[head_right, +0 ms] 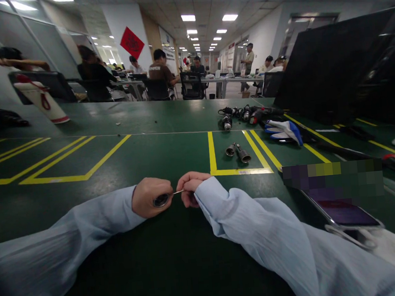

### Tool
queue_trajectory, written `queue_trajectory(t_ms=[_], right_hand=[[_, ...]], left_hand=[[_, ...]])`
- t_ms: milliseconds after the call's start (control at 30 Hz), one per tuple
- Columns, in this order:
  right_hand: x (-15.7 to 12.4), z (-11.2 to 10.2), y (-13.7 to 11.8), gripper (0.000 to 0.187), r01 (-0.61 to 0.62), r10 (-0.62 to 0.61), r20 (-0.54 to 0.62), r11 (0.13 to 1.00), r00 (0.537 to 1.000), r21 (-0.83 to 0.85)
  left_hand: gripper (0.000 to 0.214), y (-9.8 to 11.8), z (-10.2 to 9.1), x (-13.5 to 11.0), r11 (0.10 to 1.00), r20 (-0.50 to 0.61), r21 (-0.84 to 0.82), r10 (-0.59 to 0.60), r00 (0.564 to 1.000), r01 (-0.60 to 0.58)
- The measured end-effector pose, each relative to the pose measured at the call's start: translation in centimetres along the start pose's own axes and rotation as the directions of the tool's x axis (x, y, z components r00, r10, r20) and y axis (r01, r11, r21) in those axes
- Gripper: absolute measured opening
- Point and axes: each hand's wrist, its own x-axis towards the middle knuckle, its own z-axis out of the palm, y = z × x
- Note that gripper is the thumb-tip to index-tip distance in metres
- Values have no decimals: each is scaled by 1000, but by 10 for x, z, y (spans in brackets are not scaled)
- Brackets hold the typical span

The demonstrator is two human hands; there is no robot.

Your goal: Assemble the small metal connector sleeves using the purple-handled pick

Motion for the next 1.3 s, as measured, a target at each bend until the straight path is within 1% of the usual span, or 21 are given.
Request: queue_trajectory(t_ms=[100,233,300,400,533,667,767,833,867,900,933,967,1000,1033,1067,1100,1133,1167,1200,1267,1300], right_hand=[[8,-5,8,9,-23,17,71,996,997,87],[15,-9,16,10,-60,46,104,988,994,141],[16,-10,16,10,-55,39,101,986,994,158],[14,-8,13,10,-21,9,78,988,997,155],[6,-2,8,9,35,-38,25,993,999,116],[-7,8,5,8,153,-151,-113,988,982,14],[-16,16,6,10,190,-206,-116,972,972,-136],[-20,21,7,12,221,-258,-109,937,960,-272],[-21,22,9,13,251,-301,-92,900,949,-355],[-22,23,10,15,301,-366,-62,842,929,-448],[-23,24,12,16,370,-448,-13,755,894,-542],[-24,25,14,17,442,-525,63,638,849,-631],[-25,25,16,19,517,-594,163,494,788,-699],[-26,26,17,20,582,-638,275,337,719,-740],[-26,26,17,20,624,-648,381,190,659,-758],[-27,26,17,21,644,-627,468,70,622,-762],[-28,27,17,22,648,-590,533,-22,606,-761],[-29,28,16,23,638,-549,574,-94,607,-764],[-30,28,15,23,615,-517,591,-147,619,-774],[-31,30,13,25,563,-480,587,-212,652,-799],[-31,30,13,25,548,-479,583,-228,657,-805]], left_hand=[[9,0,-1,0,998,-22,-52,-41,999,40],[7,1,-2,-1,987,-91,-89,-139,986,131],[6,2,-2,-1,983,-122,-95,-167,978,156],[6,3,-3,0,983,-145,-98,-171,974,158],[9,4,-4,1,985,-112,-106,-149,983,137],[7,3,-4,1,983,-114,-85,-170,979,161],[6,2,-3,0,985,-114,-83,-162,980,153],[6,1,-2,0,986,-108,-89,-153,982,143],[6,1,-2,0,985,-110,-94,-153,982,143],[7,2,-1,0,984,-116,-98,-157,981,146],[8,2,-1,0,983,-124,-101,-166,978,154],[9,2,0,0,981,-139,-101,-182,974,168],[11,3,0,0,977,-154,-101,-201,967,187],[13,3,0,1,973,-167,-100,-224,960,209],[14,4,0,1,968,-176,-101,-245,953,230],[14,4,0,1,964,-181,-102,-261,948,246],[14,5,0,2,962,-182,-103,-269,946,254],[14,5,-1,2,960,-182,-105,-274,944,258],[14,6,-1,2,959,-183,-106,-278,943,262],[14,7,-2,2,957,-195,-112,-286,938,269],[14,7,-3,3,956,-195,-116,-288,937,270]])
